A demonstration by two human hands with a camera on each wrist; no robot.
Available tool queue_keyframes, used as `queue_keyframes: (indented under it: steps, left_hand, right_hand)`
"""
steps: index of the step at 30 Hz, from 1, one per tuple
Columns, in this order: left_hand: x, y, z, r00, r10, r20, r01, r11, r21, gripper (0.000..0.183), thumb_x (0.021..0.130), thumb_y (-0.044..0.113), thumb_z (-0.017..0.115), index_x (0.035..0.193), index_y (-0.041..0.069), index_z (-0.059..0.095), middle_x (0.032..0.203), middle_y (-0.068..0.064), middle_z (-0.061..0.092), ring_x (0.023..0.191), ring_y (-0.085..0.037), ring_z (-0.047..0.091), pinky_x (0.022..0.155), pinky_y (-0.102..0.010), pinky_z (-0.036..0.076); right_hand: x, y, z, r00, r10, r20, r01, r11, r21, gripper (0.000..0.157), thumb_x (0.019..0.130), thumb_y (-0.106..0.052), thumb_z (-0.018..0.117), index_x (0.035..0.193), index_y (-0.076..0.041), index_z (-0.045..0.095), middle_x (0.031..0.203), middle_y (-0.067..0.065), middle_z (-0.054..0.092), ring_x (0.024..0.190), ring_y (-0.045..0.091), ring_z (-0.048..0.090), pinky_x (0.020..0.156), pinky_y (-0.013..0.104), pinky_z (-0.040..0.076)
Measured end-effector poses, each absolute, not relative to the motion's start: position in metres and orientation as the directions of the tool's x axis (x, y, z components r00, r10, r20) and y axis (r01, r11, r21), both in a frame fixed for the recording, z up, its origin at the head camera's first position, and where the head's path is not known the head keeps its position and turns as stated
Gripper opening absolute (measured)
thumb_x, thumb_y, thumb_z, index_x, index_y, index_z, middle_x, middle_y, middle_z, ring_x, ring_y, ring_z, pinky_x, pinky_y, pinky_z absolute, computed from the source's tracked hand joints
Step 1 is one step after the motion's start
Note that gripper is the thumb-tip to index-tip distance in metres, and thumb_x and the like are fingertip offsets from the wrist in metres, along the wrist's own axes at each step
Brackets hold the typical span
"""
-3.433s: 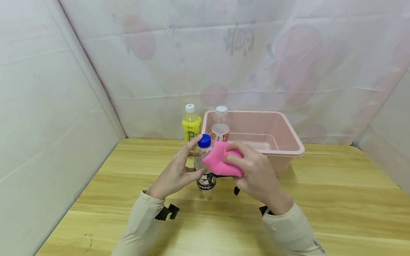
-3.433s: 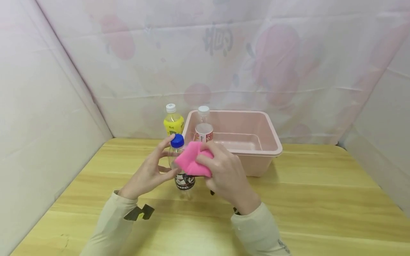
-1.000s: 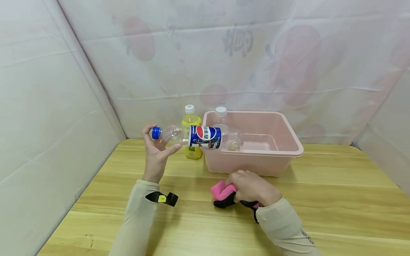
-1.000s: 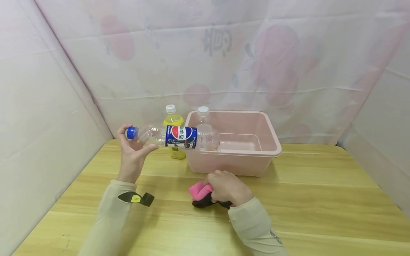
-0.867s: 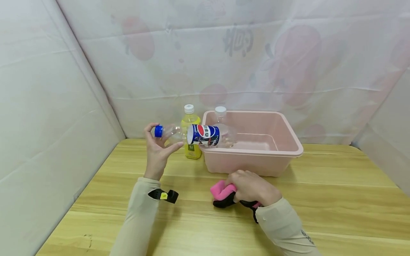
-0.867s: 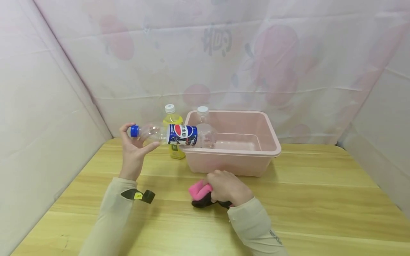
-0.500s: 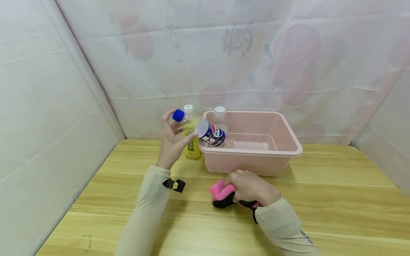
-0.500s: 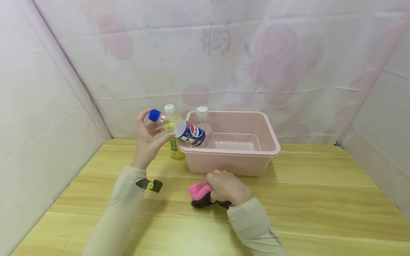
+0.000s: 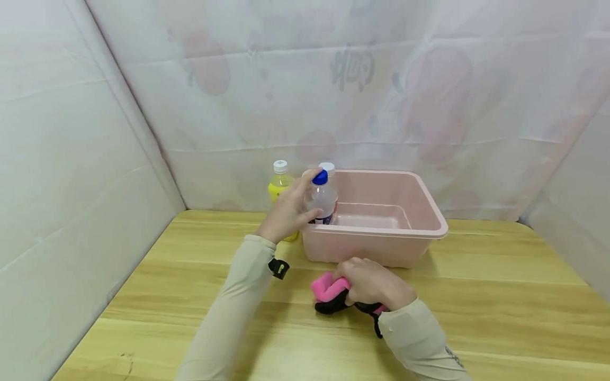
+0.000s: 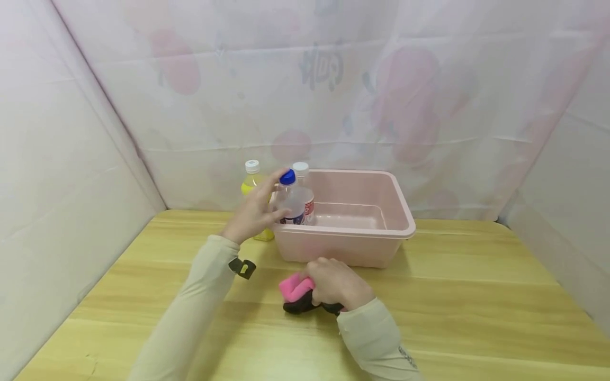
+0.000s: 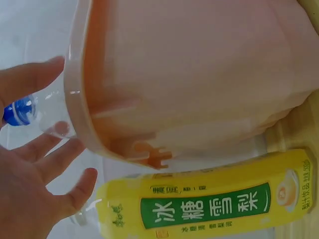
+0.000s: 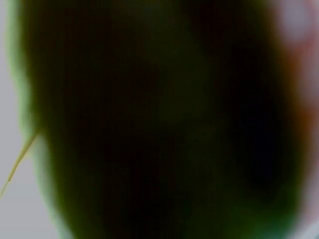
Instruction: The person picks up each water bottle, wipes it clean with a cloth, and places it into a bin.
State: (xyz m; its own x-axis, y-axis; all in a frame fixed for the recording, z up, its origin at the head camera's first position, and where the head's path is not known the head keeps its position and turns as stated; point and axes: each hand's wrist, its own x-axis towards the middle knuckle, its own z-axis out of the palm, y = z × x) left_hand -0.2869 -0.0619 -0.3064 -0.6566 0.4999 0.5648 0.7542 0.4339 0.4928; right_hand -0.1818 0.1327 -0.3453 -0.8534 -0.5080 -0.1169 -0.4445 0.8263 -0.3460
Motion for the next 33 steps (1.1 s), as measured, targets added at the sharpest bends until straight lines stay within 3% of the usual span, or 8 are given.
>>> queue_keyframes:
  steps: [6,11,15,18,25,33]
  left_hand:
    - [-0.290,-0.057,-0.303,-0.655,0.534,0.535,0.756,0.459,0.466,0.083,0.090,0.005,0.076,0.159,0.010,0.028,0.149,-0.014,0.044,0.069,-0.022,0.053,0.066,-0.034,0.052]
    - [-0.290,-0.058,-0.304,-0.668,0.524,0.528,0.743,0.495,0.450,0.084,0.092,0.011,0.076,0.159,0.007,0.025,0.146,-0.019,0.048,0.098,-0.030,0.061,0.090,-0.049,0.053]
    - [-0.290,-0.058,-0.305,-0.670,0.512,0.537,0.741,0.506,0.443,0.084,0.093,0.013,0.075,0.159,0.005,0.025,0.145,-0.021,0.048,0.118,-0.034,0.054,0.106,-0.057,0.043]
    - [-0.291,-0.057,-0.306,-0.663,0.504,0.554,0.747,0.503,0.436,0.082,0.093,0.014,0.075,0.159,0.006,0.027,0.148,-0.021,0.045,0.126,-0.036,0.048,0.111,-0.058,0.036]
    - [-0.297,-0.064,-0.312,-0.645,0.425,0.635,0.757,0.470,0.454,0.077,0.090,0.006,0.073,0.155,0.004,0.033,0.139,-0.023,0.047,0.126,-0.039,0.043,0.106,-0.055,0.040]
    - [-0.307,-0.084,-0.317,-0.611,0.282,0.739,0.754,0.492,0.435,0.065,0.091,0.002,0.070,0.149,0.003,0.041,0.142,-0.025,0.042,0.125,-0.039,0.039,0.104,-0.055,0.043]
  right_hand:
    - [-0.184,0.133,-0.343,-0.846,-0.522,-0.104,-0.463,0.818,-0.341,0.034,0.066,0.002,0.089,0.095,-0.010,0.077,0.097,-0.002,0.069,0.090,0.021,0.063,0.085,0.045,0.055]
    - [-0.185,0.132,-0.342,-0.840,-0.532,-0.108,-0.470,0.812,-0.346,0.033,0.067,0.003,0.088,0.095,-0.010,0.077,0.094,-0.004,0.067,0.085,0.017,0.061,0.083,0.043,0.055]
    - [-0.186,0.132,-0.342,-0.833,-0.543,-0.103,-0.483,0.806,-0.342,0.033,0.067,0.002,0.088,0.095,-0.010,0.077,0.095,-0.004,0.068,0.087,0.017,0.062,0.084,0.043,0.055]
    - [-0.186,0.133,-0.342,-0.837,-0.538,-0.100,-0.481,0.811,-0.334,0.033,0.066,0.002,0.089,0.095,-0.011,0.077,0.096,-0.002,0.069,0.090,0.020,0.063,0.086,0.045,0.055]
    - [-0.185,0.133,-0.342,-0.838,-0.535,-0.103,-0.475,0.810,-0.343,0.034,0.066,0.002,0.088,0.097,-0.010,0.078,0.099,0.000,0.070,0.093,0.022,0.065,0.088,0.046,0.055]
    - [-0.186,0.132,-0.342,-0.847,-0.523,-0.094,-0.469,0.819,-0.330,0.034,0.065,0.003,0.087,0.095,-0.010,0.077,0.097,-0.001,0.069,0.090,0.020,0.063,0.087,0.044,0.055]
